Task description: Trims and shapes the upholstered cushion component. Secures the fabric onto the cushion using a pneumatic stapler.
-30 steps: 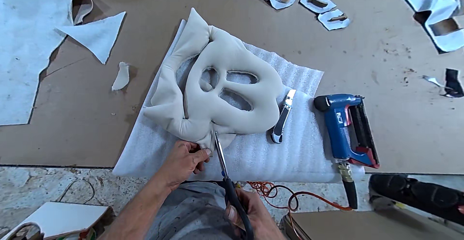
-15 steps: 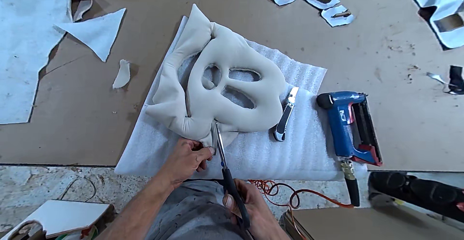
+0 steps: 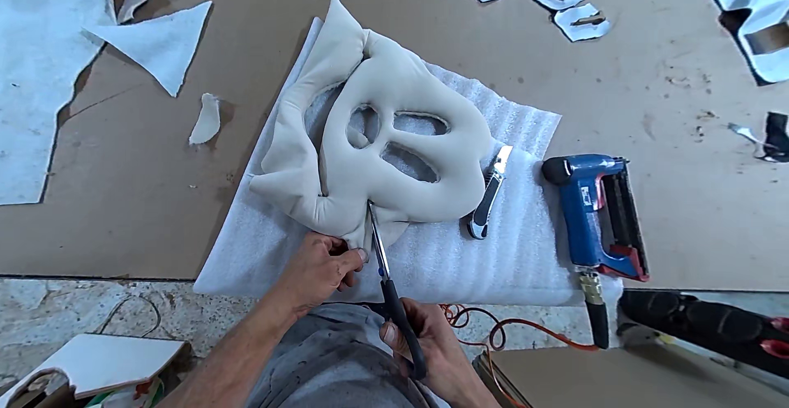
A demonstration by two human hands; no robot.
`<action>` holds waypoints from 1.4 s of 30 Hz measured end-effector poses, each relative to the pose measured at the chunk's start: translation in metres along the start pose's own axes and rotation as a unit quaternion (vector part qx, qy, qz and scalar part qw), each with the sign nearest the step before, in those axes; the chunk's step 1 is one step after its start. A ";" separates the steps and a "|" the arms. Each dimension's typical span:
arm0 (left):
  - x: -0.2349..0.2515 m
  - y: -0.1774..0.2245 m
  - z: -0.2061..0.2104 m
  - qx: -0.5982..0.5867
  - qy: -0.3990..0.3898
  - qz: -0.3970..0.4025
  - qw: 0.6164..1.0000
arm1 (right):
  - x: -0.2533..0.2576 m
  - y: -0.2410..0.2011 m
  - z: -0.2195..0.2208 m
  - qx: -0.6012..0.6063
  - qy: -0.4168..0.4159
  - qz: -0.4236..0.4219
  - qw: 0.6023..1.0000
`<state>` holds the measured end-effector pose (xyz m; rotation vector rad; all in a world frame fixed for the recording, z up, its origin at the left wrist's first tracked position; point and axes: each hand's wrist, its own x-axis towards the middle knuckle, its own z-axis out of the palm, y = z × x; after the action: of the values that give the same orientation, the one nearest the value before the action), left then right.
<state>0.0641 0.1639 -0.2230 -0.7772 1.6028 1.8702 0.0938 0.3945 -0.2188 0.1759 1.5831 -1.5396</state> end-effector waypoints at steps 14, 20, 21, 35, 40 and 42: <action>0.001 -0.001 0.001 0.010 0.002 0.001 1.000 | 0.001 -0.002 -0.002 0.037 -0.001 -0.004 0.999; 0.001 -0.001 0.004 0.033 0.017 0.000 0.999 | -0.007 -0.006 -0.003 0.043 -0.008 0.015 0.999; 0.001 0.000 0.004 0.029 0.016 -0.001 0.999 | -0.011 -0.007 -0.003 0.041 -0.011 0.021 0.999; 0.001 0.000 0.005 0.072 0.014 -0.012 0.997 | -0.051 -0.165 -0.064 -0.811 0.158 -0.196 0.529; 0.001 -0.002 0.004 0.060 0.009 0.000 0.998 | -0.019 -0.232 -0.040 -0.898 0.063 -0.220 0.377; 0.001 -0.004 0.004 0.063 0.007 0.017 0.998 | -0.005 -0.246 -0.023 -0.916 0.038 -0.212 0.338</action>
<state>0.0657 0.1680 -0.2262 -0.7129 1.7349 1.7710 -0.0733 0.3627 -0.0399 -1.5053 2.4744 0.8584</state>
